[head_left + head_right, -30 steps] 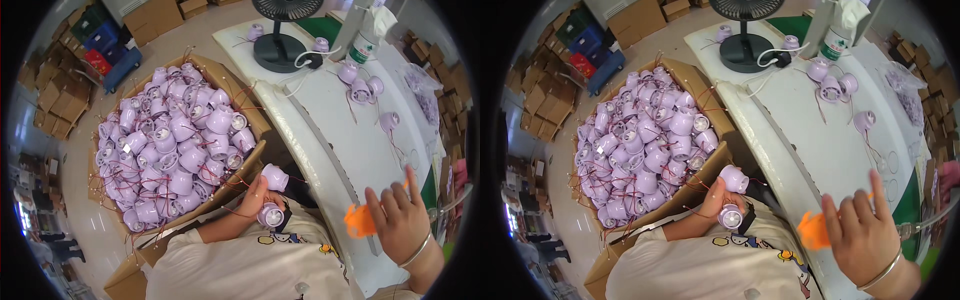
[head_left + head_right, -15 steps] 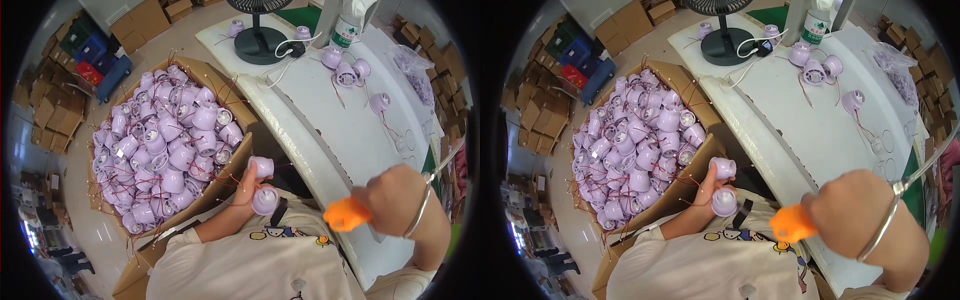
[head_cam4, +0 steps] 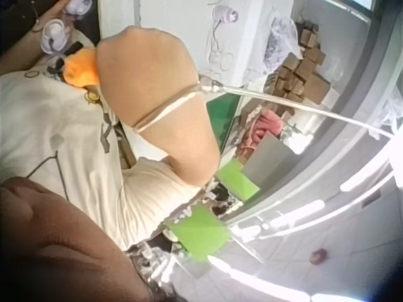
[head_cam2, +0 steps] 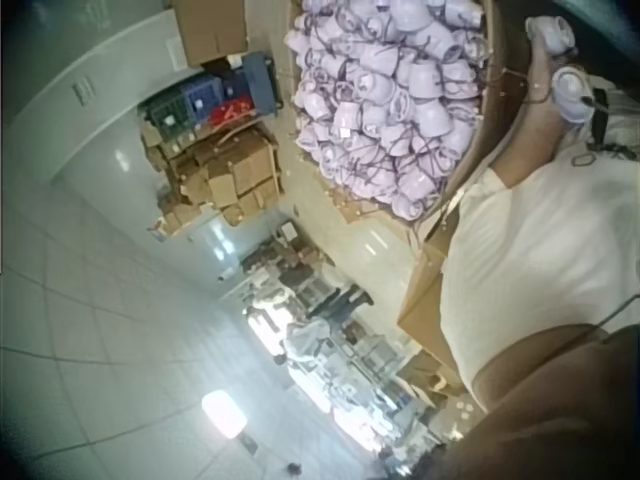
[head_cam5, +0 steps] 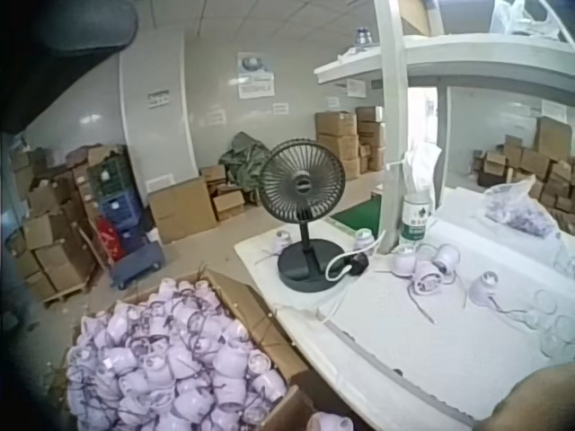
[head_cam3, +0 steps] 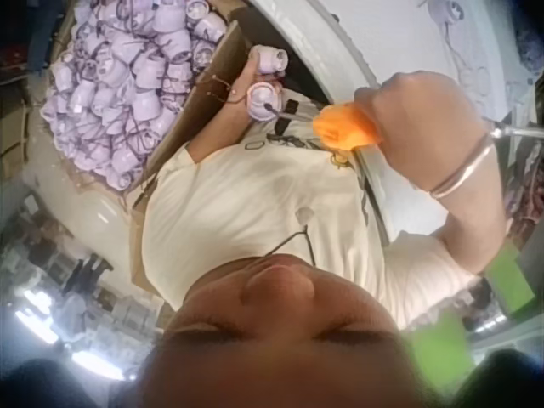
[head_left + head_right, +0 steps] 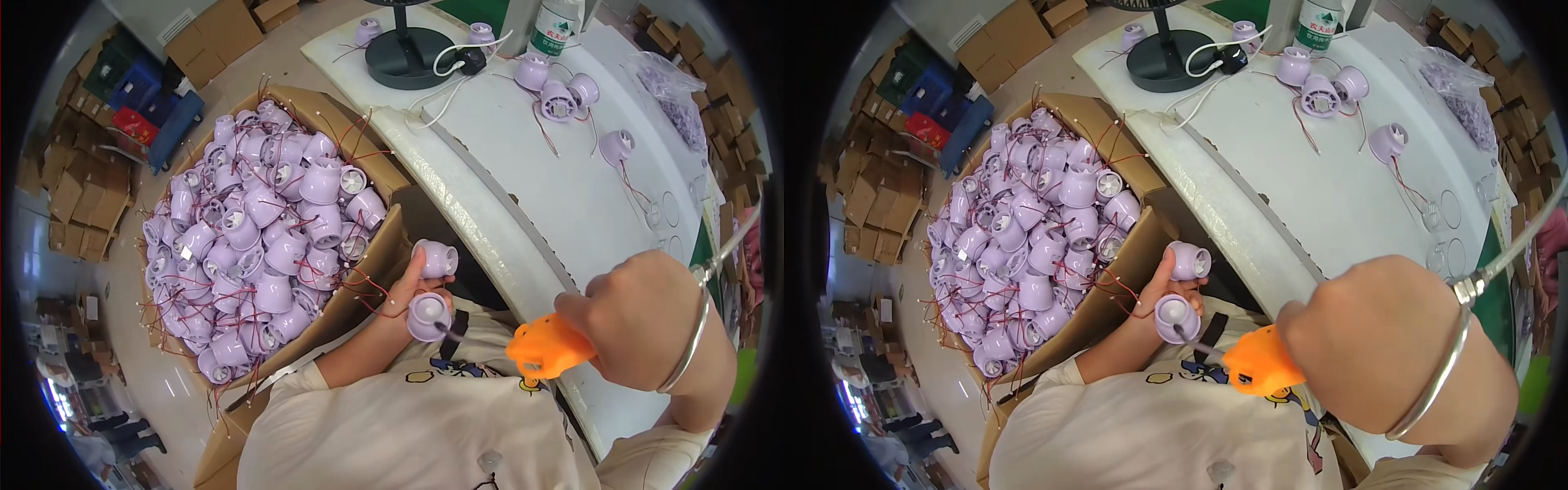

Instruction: Cleaning and assembling small purple electronic components into boxes at a workbench.

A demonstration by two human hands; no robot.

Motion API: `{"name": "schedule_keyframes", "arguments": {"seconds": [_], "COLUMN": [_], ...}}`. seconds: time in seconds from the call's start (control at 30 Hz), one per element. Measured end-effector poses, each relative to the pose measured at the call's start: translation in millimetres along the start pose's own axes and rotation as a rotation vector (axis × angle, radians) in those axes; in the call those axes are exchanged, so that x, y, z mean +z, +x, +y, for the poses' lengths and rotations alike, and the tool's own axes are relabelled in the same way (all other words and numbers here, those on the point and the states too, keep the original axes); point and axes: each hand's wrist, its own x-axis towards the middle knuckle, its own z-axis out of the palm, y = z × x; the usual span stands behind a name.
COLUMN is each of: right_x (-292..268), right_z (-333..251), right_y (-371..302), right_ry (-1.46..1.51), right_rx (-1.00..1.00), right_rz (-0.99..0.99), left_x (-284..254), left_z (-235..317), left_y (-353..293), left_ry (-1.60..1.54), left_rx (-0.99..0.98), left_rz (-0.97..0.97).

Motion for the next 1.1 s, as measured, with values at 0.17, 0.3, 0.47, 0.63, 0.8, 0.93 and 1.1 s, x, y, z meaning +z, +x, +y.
{"name": "schedule_keyframes", "arguments": {"seconds": [0.17,0.3,0.47,0.63,0.8,0.93,1.1], "right_x": [-3.7,2.1,2.6,14.7,44.8,81.1,89.1], "right_z": [9.4,11.9,22.7,30.8,41.2,43.7,36.8], "right_y": [4.4,-0.5,-10.5,-26.3,-53.6,-56.1,-49.5], "right_ry": [0.02,0.029,0.048,0.088,0.023,-0.17,-0.396], "right_rx": [-0.018,-0.023,0.008,0.076,0.121,0.246,0.286], "right_rz": [-0.048,0.036,-0.002,0.012,0.151,0.245,0.249], "left_x": [9.3,5.0,3.8,-1.6,47.6,144.6,239.4], "left_z": [-6.1,-18.3,-17.0,-3.1,21.1,39.6,45.4], "left_y": [-1.9,-0.6,-12.7,-20.1,-25.4,28.1,127.3], "left_ry": [0.231,0.416,0.417,0.317,0.356,0.614,0.817], "left_rx": [0.302,0.43,0.138,0.049,0.206,0.598,0.92], "left_rz": [0.104,0.063,-0.134,-0.358,-0.357,-0.273,-0.253]}}
